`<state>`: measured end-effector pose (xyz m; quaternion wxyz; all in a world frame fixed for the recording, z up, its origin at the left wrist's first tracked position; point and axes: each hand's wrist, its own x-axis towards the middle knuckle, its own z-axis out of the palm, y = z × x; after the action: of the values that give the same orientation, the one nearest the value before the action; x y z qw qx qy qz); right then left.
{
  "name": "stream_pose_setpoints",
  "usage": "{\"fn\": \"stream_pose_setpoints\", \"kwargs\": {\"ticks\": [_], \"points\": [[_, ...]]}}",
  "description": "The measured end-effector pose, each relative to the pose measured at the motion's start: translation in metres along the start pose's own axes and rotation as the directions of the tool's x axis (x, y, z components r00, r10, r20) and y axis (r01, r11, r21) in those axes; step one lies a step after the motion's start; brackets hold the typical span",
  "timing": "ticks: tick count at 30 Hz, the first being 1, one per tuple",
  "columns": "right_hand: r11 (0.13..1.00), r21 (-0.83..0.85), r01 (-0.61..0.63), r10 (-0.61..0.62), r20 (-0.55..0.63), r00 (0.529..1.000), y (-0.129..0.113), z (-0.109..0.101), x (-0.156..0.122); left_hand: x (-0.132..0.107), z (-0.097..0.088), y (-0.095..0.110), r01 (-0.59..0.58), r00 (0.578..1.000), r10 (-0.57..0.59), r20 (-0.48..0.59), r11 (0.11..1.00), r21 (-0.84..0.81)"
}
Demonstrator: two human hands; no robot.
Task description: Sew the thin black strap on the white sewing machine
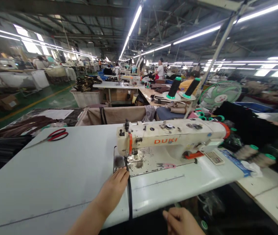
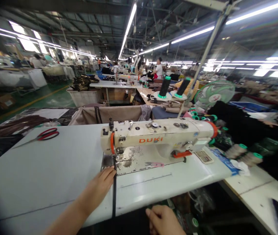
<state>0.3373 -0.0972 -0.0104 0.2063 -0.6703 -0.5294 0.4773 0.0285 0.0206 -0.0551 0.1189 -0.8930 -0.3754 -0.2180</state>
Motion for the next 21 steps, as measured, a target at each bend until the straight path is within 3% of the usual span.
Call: {"fn": "stream_pose_setpoints", "kwargs": {"ticks": [1,2,4,5,8,10,13,16,21], "points": [[0.997,-0.042,-0.068,0.063,-0.108,0.992,0.006,-0.022,-0.004,-0.002,0.001,-0.001,-0.031,0.999,0.031,-0.013,0.999,0.019],[0.987,-0.116,-0.109,0.071,-0.293,0.953,0.013,-0.046,-0.009,-0.005,0.002,-0.003,-0.059,0.998,0.06,-0.024,0.997,0.045],[0.964,-0.127,-0.234,0.134,-0.53,0.838,0.03,-0.095,-0.023,-0.009,0.005,-0.007,-0.134,0.988,0.14,-0.058,0.987,0.087],[0.944,-0.108,-0.312,0.177,-0.631,0.755,0.039,-0.119,-0.031,-0.01,0.007,-0.009,-0.174,0.98,0.182,-0.083,0.98,0.101],[0.862,-0.02,-0.507,0.238,-0.866,0.44,0.069,-0.18,-0.055,-0.012,0.012,-0.013,-0.216,0.964,0.223,-0.144,0.974,0.063],[0.79,0.072,-0.609,0.267,-0.934,0.236,0.088,-0.21,-0.066,-0.015,0.016,-0.014,-0.202,0.962,0.195,-0.191,0.979,-0.019],[0.674,0.257,-0.692,0.371,-0.928,0.017,0.112,-0.243,-0.076,-0.019,0.022,-0.015,-0.166,0.965,0.14,-0.221,0.981,-0.103],[0.572,0.415,-0.708,0.507,-0.857,-0.092,0.132,-0.266,-0.083,-0.023,0.026,-0.022,-0.16,0.977,0.132,-0.167,0.973,-0.166],[0.524,0.491,-0.696,0.616,-0.783,-0.088,0.152,-0.29,-0.092,-0.022,0.029,-0.034,-0.171,0.982,0.152,-0.111,0.967,-0.191]]}}
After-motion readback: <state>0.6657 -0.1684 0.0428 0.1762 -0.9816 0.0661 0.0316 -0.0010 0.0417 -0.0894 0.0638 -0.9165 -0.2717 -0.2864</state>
